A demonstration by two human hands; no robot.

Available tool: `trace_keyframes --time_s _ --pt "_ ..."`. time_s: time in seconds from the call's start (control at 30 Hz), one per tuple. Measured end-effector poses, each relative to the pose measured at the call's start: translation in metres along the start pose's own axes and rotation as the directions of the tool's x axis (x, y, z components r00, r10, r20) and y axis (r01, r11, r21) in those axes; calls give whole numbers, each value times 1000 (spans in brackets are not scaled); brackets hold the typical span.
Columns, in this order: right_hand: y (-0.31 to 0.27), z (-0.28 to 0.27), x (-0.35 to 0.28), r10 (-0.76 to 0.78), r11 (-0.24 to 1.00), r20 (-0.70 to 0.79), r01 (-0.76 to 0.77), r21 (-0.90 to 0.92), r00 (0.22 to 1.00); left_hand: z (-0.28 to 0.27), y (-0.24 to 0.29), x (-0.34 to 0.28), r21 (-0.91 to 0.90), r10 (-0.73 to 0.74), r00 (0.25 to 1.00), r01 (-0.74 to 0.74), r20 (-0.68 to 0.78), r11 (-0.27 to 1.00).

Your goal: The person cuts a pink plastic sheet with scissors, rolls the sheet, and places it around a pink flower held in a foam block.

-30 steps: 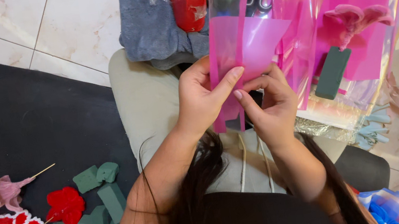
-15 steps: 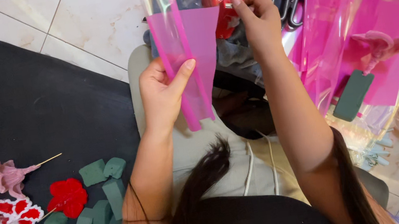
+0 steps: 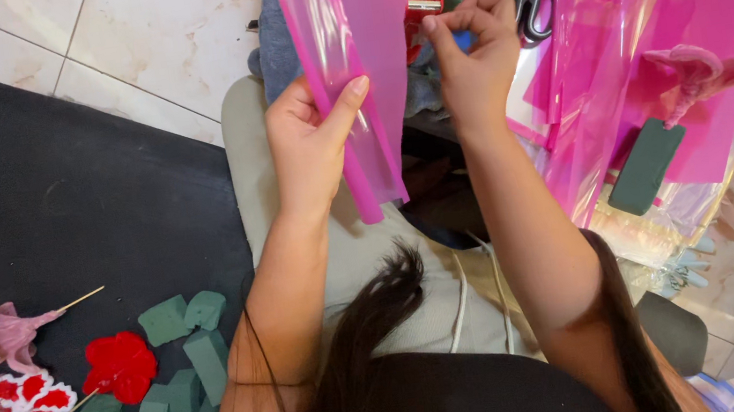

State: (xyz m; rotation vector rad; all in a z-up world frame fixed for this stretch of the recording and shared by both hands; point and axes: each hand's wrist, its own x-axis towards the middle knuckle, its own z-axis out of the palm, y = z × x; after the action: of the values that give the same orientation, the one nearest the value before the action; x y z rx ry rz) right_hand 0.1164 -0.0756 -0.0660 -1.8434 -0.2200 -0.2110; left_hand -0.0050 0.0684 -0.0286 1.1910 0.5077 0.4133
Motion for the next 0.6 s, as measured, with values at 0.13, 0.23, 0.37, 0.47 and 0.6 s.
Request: trace_keyframes --time_s 0.13,0.23,0.37,0.47,0.6 --pt "-9 -21 7 -192 957 117 213 -196 974 5 3 -3 27 21 1000 -22 13 999" --pt "-48 -44 -7 -93 982 166 118 -149 982 10 6 -6 45 60 998 -62 30 997" --pt "-112 -70 -45 -117 985 305 149 -86 945 24 21 -18 84 136 989 -141 56 987" --pt "-117 -69 -54 -169 956 326 235 -175 930 36 24 -25 99 149 986 -156 77 983" --pt "-115 -73 -55 -158 954 285 221 -204 945 49 24 -34 86 151 984 -159 96 983"
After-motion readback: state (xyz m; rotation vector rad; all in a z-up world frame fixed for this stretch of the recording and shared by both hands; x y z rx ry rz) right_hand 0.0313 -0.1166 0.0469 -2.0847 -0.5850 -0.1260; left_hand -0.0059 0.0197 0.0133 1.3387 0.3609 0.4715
